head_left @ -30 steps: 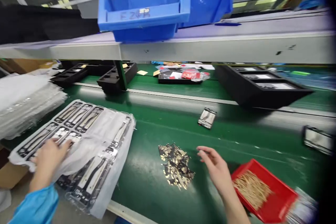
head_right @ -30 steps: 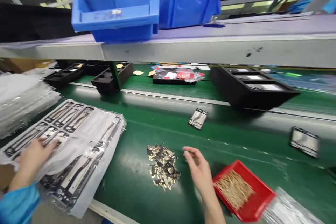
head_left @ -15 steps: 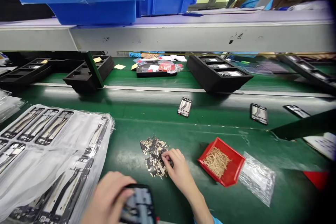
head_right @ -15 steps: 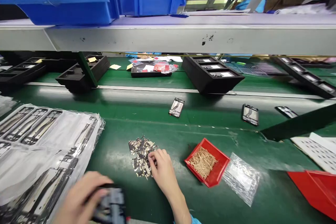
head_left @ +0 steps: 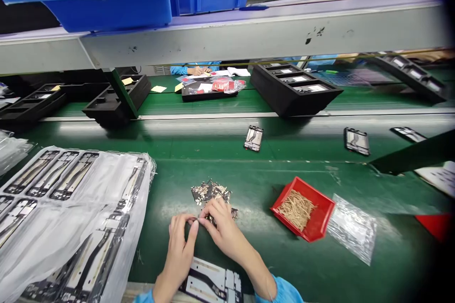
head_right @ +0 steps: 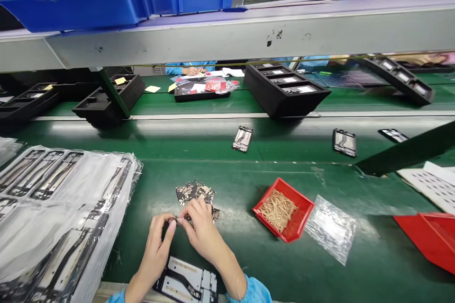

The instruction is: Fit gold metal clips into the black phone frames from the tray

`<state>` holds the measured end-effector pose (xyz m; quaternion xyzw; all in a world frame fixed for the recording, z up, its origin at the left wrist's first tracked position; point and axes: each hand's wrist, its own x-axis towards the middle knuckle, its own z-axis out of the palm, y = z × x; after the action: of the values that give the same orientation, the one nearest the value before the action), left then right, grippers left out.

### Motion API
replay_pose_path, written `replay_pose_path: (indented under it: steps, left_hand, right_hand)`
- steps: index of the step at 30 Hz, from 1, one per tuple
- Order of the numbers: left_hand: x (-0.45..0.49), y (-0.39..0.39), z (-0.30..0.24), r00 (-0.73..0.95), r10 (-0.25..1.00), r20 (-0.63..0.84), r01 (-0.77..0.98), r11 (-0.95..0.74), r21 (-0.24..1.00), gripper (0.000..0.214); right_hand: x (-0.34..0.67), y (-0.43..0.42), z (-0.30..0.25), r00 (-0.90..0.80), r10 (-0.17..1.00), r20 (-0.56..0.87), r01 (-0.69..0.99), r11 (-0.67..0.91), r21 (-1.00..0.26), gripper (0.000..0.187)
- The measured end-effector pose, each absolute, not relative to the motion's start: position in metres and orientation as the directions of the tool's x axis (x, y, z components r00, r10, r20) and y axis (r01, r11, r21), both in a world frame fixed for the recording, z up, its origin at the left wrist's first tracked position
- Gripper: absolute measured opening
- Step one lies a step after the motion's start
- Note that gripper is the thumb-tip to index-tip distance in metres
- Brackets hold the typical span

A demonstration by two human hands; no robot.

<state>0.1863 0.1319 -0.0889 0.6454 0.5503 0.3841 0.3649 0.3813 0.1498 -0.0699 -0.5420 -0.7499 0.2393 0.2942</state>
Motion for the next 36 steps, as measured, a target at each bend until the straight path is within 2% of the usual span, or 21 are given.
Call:
replay_pose_path:
  steps: [4, 9, 14, 17, 21, 23, 25, 28, 30, 32, 34, 36]
  left_hand:
    - [0.188, 0.149, -0.078, 0.158, 0.985, 0.067, 0.363, -0.121, 0.924, 0.056]
    - [0.19, 0.151, -0.075, 0.144, 0.99, 0.002, 0.269, -0.041, 0.962, 0.063]
    - [0.193, 0.149, -0.078, 0.149, 0.988, -0.034, 0.205, 0.002, 0.979, 0.065]
    - [0.193, 0.148, -0.08, 0.143, 0.988, -0.05, 0.173, 0.024, 0.985, 0.06]
    - [0.191, 0.144, -0.086, 0.131, 0.991, -0.04, 0.125, 0.024, 0.992, 0.042]
    - [0.19, 0.141, -0.09, 0.172, 0.985, -0.024, 0.102, 0.006, 0.995, 0.047]
    - [0.19, 0.136, -0.092, 0.282, 0.959, -0.015, 0.06, -0.002, 0.998, 0.053]
    - [0.195, 0.128, -0.092, 0.461, 0.887, -0.035, -0.019, 0.05, 0.999, 0.065]
    - [0.2, 0.124, -0.092, 0.512, 0.857, -0.055, -0.011, 0.071, 0.997, 0.075]
    - [0.206, 0.12, -0.094, 0.442, 0.896, -0.031, 0.065, 0.002, 0.998, 0.079]
    - [0.209, 0.117, -0.099, 0.311, 0.949, 0.054, 0.16, -0.108, 0.981, 0.078]
    - [0.209, 0.113, -0.106, 0.297, 0.949, 0.107, 0.195, -0.17, 0.966, 0.07]
  right_hand:
    - [0.379, 0.14, -0.065, -0.181, 0.975, 0.127, 0.463, 0.199, -0.864, 0.027]
    - [0.381, 0.135, -0.072, -0.137, 0.989, 0.06, 0.223, 0.09, -0.971, 0.036]
    - [0.384, 0.132, -0.071, -0.134, 0.991, -0.002, 0.061, 0.006, -0.998, 0.042]
    - [0.386, 0.131, -0.067, -0.158, 0.987, -0.036, 0.031, -0.032, -0.999, 0.039]
    - [0.383, 0.129, -0.064, -0.127, 0.992, -0.024, 0.02, -0.022, -1.0, 0.037]
    - [0.381, 0.127, -0.064, -0.11, 0.994, -0.015, 0.019, -0.013, -1.0, 0.035]
    - [0.379, 0.124, -0.065, -0.084, 0.996, -0.001, 0.026, 0.001, -1.0, 0.032]
    - [0.378, 0.119, -0.066, -0.006, 0.999, 0.035, 0.068, 0.036, -0.997, 0.027]
    - [0.379, 0.114, -0.068, 0.053, 0.997, 0.054, 0.112, 0.047, -0.993, 0.024]
    - [0.38, 0.108, -0.069, 0.119, 0.992, 0.041, 0.117, 0.027, -0.993, 0.023]
    - [0.383, 0.103, -0.069, 0.175, 0.985, 0.002, 0.082, -0.013, -0.997, 0.023]
    - [0.385, 0.1, -0.068, 0.189, 0.981, -0.031, 0.04, -0.039, -0.998, 0.026]
